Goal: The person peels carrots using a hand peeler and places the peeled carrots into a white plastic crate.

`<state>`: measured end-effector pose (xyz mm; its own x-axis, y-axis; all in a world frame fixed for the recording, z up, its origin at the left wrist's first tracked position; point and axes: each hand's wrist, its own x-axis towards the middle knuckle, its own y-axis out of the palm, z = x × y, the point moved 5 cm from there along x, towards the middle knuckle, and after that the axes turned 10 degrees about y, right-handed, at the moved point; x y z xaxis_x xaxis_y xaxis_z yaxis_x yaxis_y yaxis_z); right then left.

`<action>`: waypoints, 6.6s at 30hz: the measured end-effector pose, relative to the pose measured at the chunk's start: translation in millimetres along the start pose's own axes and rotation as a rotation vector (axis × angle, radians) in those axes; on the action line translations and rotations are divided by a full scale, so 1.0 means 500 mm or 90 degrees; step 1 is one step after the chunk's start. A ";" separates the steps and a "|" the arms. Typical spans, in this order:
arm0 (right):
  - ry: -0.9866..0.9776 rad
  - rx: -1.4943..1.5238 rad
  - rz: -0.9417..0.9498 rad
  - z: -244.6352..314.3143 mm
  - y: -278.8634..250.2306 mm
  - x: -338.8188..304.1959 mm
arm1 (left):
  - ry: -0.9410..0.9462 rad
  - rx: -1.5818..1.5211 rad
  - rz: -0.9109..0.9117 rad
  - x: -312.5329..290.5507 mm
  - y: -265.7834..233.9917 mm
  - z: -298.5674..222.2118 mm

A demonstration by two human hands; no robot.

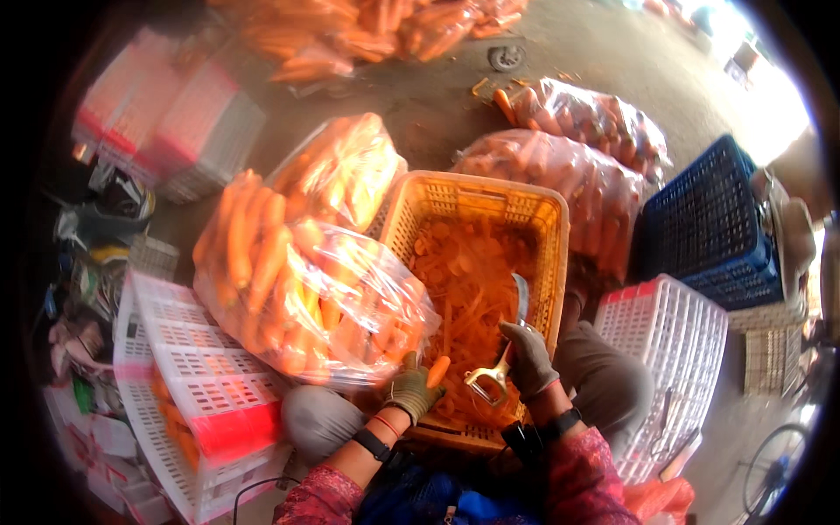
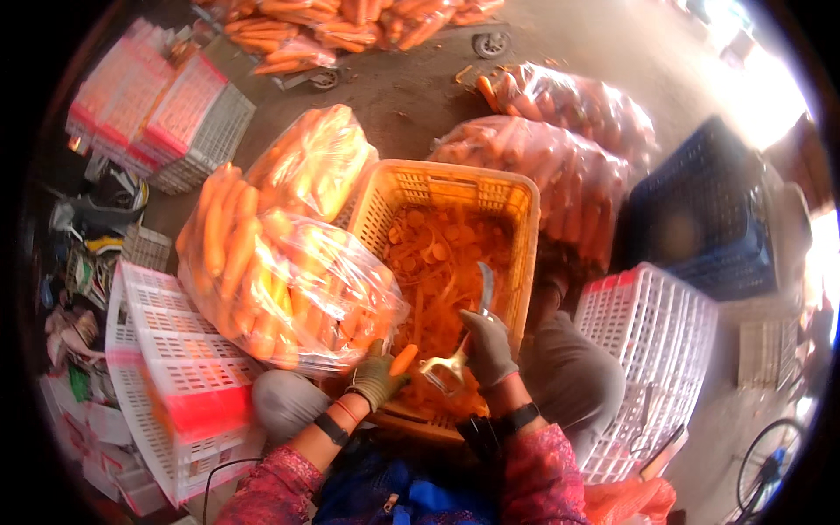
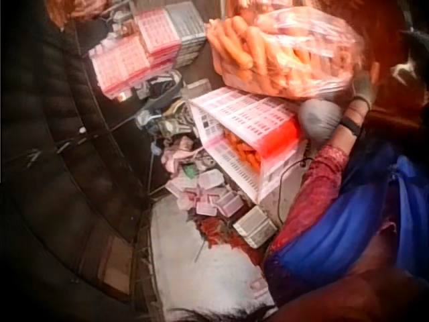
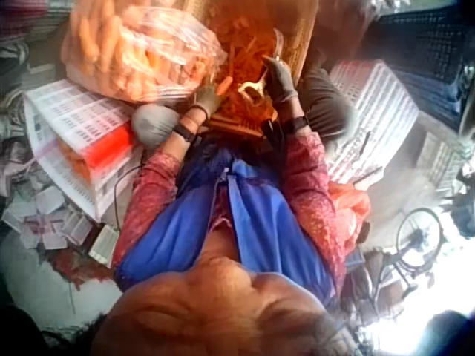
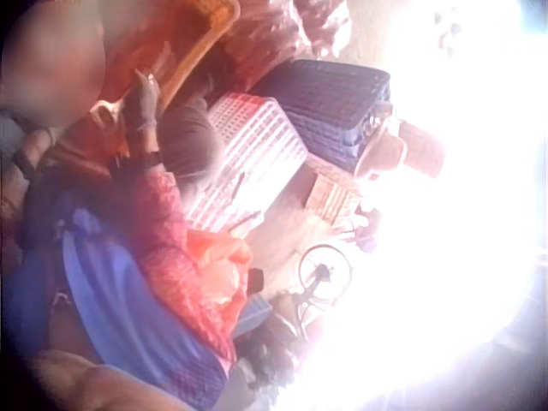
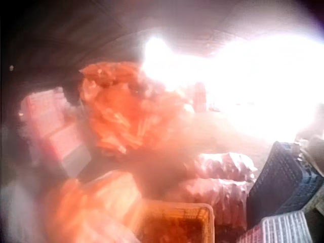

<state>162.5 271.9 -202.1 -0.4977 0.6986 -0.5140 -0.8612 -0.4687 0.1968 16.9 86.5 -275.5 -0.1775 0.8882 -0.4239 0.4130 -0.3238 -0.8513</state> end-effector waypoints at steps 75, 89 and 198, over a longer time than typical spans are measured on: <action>0.080 -0.510 0.308 0.051 0.215 -0.082 | -0.107 -1.169 -0.228 -0.012 -0.445 0.011; -0.300 -0.528 0.401 0.011 0.280 -0.075 | -0.094 -1.160 -0.128 0.000 -0.429 -0.064; -0.110 -0.005 0.020 0.243 0.276 -0.200 | -0.026 -1.427 -0.377 -0.228 -0.237 -0.058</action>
<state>80.9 203.1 -22.2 -0.5348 0.7658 -0.3572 -0.8447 -0.4953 0.2030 14.2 33.0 -117.1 -0.6058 0.7022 -0.3741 0.3073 0.6402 0.7040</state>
